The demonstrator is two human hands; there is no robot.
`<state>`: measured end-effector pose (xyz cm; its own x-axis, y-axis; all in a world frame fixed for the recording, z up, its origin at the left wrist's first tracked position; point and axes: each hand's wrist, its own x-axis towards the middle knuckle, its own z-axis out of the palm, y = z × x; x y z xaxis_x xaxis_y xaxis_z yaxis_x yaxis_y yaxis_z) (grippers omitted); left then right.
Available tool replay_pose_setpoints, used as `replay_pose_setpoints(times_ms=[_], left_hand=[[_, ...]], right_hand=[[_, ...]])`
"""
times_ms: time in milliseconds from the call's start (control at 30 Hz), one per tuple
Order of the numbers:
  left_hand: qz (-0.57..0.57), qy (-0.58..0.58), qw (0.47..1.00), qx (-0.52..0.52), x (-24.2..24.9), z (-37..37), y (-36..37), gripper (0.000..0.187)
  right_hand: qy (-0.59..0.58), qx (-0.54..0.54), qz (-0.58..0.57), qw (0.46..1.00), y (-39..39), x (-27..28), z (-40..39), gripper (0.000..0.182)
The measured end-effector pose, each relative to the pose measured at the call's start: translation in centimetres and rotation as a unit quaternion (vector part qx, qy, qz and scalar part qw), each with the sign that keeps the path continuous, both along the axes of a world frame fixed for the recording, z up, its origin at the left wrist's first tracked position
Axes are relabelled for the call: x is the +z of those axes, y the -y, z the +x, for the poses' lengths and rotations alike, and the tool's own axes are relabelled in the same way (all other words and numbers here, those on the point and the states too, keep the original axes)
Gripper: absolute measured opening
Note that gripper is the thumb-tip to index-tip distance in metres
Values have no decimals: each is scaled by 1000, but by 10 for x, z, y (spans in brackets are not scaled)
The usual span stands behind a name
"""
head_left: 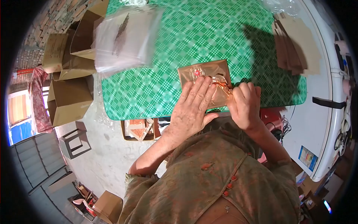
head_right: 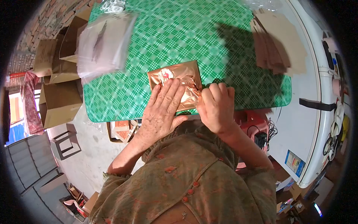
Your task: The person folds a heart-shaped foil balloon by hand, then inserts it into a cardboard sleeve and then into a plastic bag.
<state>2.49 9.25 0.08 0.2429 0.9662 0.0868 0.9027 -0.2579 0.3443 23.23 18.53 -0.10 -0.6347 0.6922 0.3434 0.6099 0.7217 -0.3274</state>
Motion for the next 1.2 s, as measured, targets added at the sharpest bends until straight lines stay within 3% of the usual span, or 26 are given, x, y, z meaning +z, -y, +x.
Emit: replay_pose_setpoints(times_ms=[300, 533, 567, 667, 700, 833, 1200], left_hand=[[14, -3, 1000, -19, 9, -19, -27, 86], [105, 162, 973, 125, 8, -40, -6, 111], [109, 179, 965, 160, 8, -38, 0, 106], [114, 204, 965, 118, 1, -43, 18, 92], [138, 192, 966, 108, 9, -40, 19, 65], [166, 141, 973, 76, -9, -33, 30, 41], [150, 125, 976, 97, -9, -38, 33, 43]], right_hand=[[-71, -1, -85, 994, -23, 2, -1, 19], [-142, 11, -126, 982, -18, 3, 5, 19], [-154, 21, -125, 980, -16, 1, 8, 21], [-149, 77, -79, 983, -12, -4, 19, 31], [-140, 99, -55, 984, -11, -6, 21, 34], [-107, 125, 65, 984, -6, -15, 22, 39], [-70, 137, 45, 987, -3, -14, 22, 38]])
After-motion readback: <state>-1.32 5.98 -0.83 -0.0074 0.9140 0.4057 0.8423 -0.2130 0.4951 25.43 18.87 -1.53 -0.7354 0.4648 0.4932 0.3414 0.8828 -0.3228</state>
